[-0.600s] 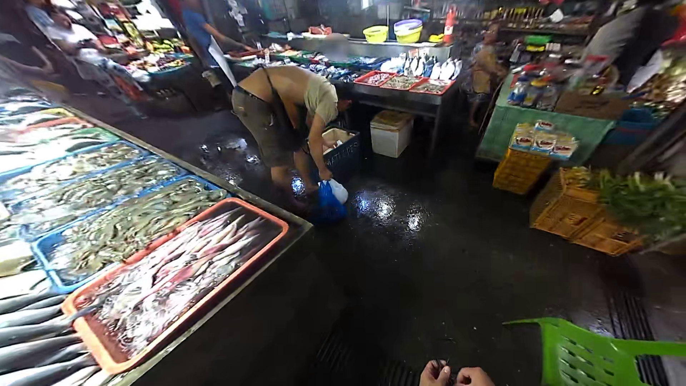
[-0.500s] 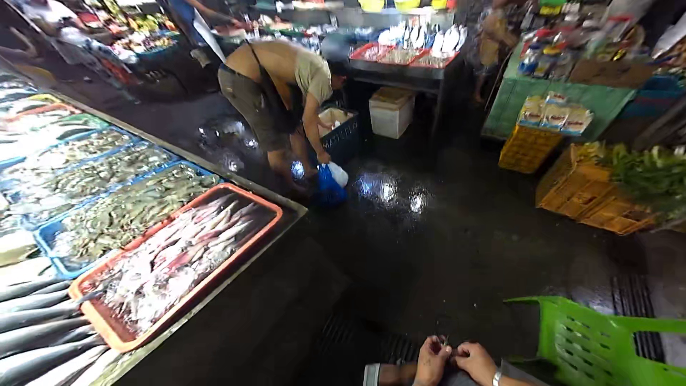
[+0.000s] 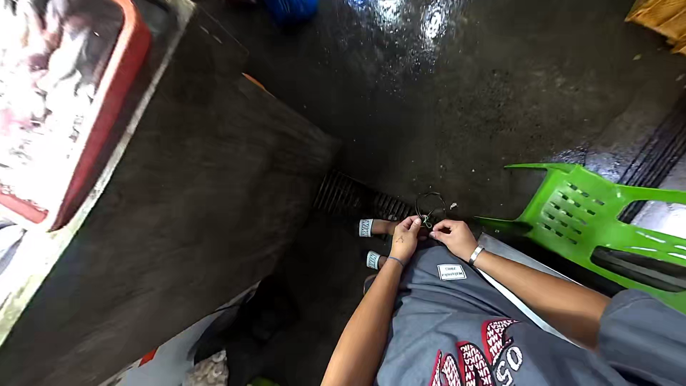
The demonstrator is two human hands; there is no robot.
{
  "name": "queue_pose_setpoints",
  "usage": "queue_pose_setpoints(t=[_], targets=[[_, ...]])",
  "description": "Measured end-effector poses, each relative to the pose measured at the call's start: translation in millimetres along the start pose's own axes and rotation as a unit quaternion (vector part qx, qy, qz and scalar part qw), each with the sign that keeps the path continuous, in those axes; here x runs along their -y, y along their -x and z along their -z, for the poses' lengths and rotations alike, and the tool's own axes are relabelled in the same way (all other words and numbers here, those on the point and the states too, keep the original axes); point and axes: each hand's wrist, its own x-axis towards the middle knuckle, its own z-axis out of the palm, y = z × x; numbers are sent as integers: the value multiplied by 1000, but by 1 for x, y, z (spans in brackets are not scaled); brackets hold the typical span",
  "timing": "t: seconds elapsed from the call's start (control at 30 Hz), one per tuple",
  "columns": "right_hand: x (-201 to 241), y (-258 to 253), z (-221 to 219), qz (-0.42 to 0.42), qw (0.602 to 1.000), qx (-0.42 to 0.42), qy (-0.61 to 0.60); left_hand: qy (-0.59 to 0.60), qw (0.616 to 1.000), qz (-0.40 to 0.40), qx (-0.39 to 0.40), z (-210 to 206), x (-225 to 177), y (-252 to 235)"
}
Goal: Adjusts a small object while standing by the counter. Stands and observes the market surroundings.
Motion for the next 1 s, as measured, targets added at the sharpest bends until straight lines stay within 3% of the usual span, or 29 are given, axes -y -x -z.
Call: queue_pose_setpoints(t=[0.57,0.77,0.9,1.0], targets=[[-7,-6,-2,56,998,-28,22,34,998,23,-39,-7,-8,-10],[-7,-2,0,-5,996,-16,-86,42,999,26,-18,-1,-7,-2],[4,-1,2,-128,961,3,-246,9,1000,15,-6,-3,-9,4],[21,-5,0,-145,951,-22,-273,-58,998,-4,13,-8,-12,6]])
